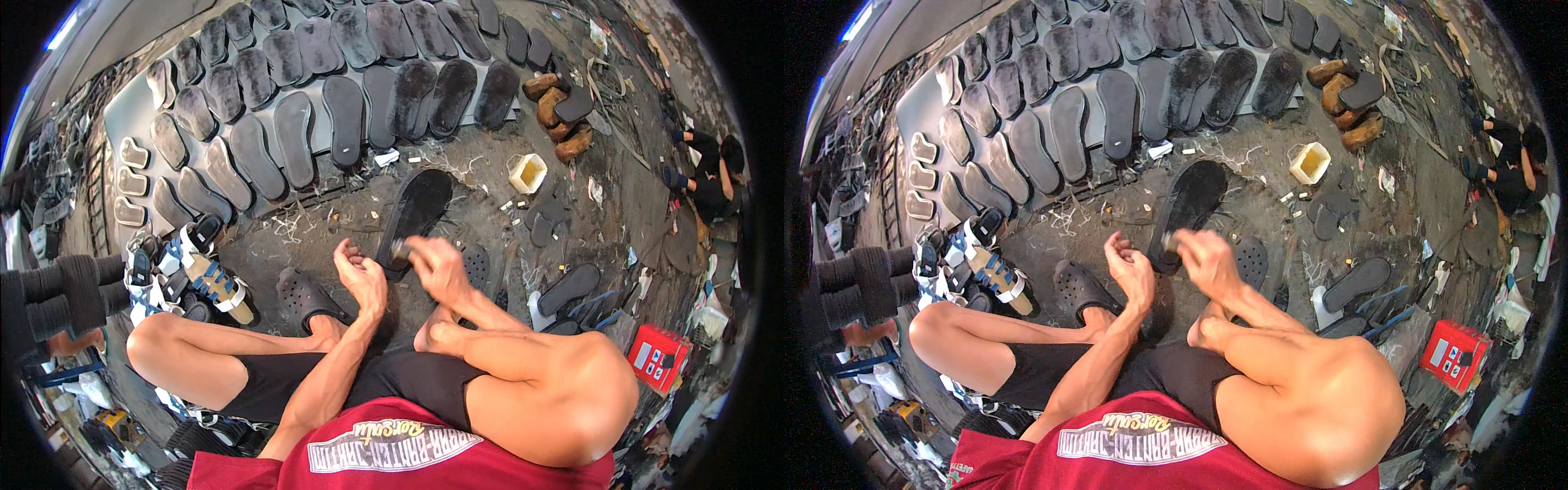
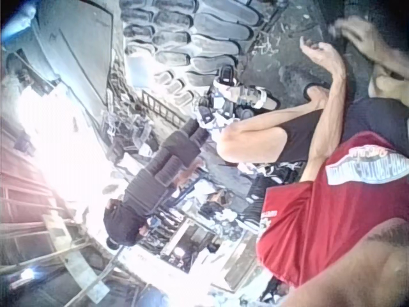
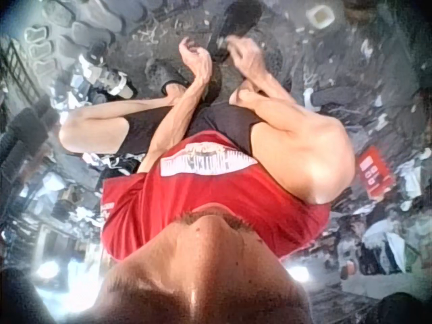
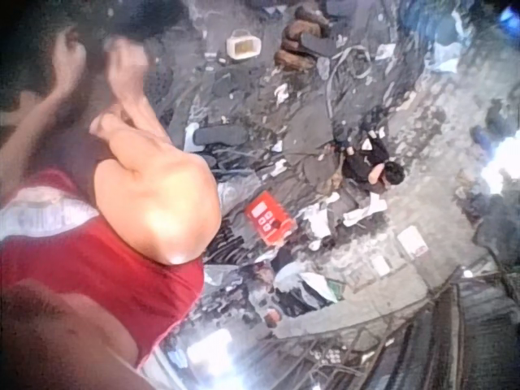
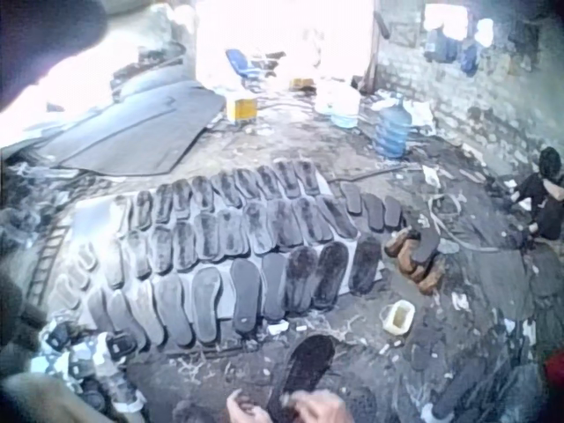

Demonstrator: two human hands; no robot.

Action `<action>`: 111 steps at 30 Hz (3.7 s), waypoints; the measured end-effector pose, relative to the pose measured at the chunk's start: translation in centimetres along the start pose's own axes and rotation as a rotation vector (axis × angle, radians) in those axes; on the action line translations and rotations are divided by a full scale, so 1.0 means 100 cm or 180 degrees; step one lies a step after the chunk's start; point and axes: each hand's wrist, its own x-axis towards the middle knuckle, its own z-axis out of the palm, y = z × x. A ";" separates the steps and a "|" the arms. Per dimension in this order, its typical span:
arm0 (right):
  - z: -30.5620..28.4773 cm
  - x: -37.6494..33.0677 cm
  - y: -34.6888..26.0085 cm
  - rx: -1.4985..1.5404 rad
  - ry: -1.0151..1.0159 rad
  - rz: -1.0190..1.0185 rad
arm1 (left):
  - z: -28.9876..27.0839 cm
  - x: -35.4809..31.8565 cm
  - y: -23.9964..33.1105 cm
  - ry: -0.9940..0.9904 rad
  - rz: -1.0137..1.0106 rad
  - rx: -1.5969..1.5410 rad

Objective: The person sits on the ground and repeatedly scrubs black shoe insoles with a brush and a liquid from a small container. They handle the insoles one at a time, scrubbing them and placing them back in a row on the ground.

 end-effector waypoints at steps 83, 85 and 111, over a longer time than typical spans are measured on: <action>-0.013 0.093 0.056 -0.0623 0.0679 0.0559 | -0.009 -0.018 0.009 -0.1489 0.0922 0.1865; -0.005 0.103 0.050 -0.0750 0.0218 -0.0020 | -0.009 -0.019 0.009 -0.1492 0.0918 0.1835; -0.002 0.041 0.033 -0.0911 -0.0052 -0.0304 | -0.003 -0.009 0.016 -0.1103 0.0858 0.0988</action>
